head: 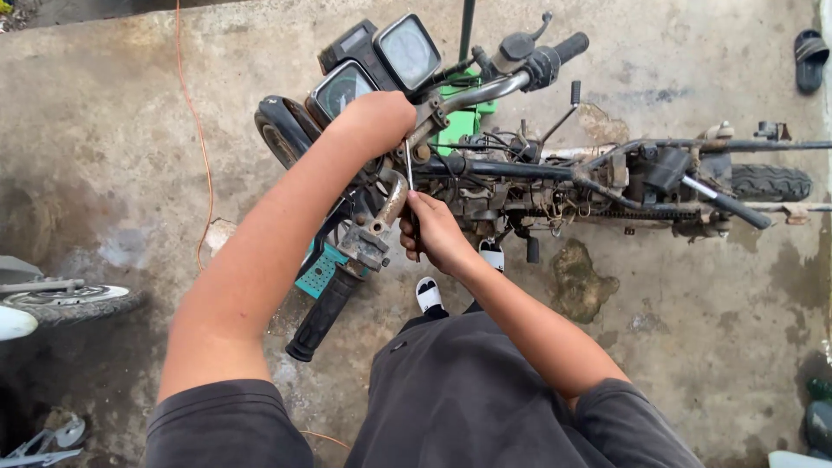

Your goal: The person works on a motorcycle's handlebar area, using a wrench to tighten bolts on the handlebar clamp and a green plastic component. They repeatedly move between the motorcycle and a nearby table to retrieve and place tools and parts.

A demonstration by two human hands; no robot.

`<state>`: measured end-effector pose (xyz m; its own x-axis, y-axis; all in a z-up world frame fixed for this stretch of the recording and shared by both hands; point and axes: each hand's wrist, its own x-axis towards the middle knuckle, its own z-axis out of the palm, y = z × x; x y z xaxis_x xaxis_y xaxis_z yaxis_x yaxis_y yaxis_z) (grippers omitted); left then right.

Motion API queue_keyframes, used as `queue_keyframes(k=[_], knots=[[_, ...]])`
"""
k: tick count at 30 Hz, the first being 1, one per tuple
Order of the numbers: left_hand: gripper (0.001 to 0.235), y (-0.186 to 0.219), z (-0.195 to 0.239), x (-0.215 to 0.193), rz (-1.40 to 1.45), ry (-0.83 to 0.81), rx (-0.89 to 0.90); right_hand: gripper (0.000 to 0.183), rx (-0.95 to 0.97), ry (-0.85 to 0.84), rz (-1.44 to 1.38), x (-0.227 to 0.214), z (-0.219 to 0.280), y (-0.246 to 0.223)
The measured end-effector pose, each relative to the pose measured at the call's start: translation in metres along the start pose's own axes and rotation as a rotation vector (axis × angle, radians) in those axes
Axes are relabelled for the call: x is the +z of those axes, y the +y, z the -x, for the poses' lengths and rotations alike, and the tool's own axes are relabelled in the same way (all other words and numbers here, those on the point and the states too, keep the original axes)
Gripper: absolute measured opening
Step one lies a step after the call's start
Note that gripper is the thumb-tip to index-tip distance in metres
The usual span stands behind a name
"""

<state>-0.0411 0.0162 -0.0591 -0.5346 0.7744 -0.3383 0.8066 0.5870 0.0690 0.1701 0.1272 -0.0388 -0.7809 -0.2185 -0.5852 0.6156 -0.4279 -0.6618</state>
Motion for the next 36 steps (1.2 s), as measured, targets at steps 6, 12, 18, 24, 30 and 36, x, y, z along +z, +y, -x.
queue_keyframes(k=[6,12,18,24,30,36], knots=[[0.008,0.001,0.014,-0.004,-0.025,0.009,0.013,0.043,-0.262,0.169,0.629,-0.052,-0.051,0.047],[0.01,0.002,0.011,0.0,-0.052,0.019,-0.055,0.038,-0.424,0.171,0.953,-0.057,-0.026,0.005],[0.013,-0.001,-0.005,0.032,-0.076,0.098,-0.085,0.039,-0.375,0.042,1.109,-0.068,-0.021,-0.034],[0.015,0.012,0.005,0.009,-0.146,0.062,-0.053,0.039,-0.441,0.062,1.033,-0.068,-0.038,0.001],[0.019,0.016,0.004,0.006,-0.179,0.062,-0.045,0.038,-0.5,0.025,1.086,-0.084,-0.056,0.005],[0.023,0.029,0.037,-0.033,0.017,0.047,-0.236,0.017,-1.087,-0.298,1.735,-0.156,-0.166,-0.082]])
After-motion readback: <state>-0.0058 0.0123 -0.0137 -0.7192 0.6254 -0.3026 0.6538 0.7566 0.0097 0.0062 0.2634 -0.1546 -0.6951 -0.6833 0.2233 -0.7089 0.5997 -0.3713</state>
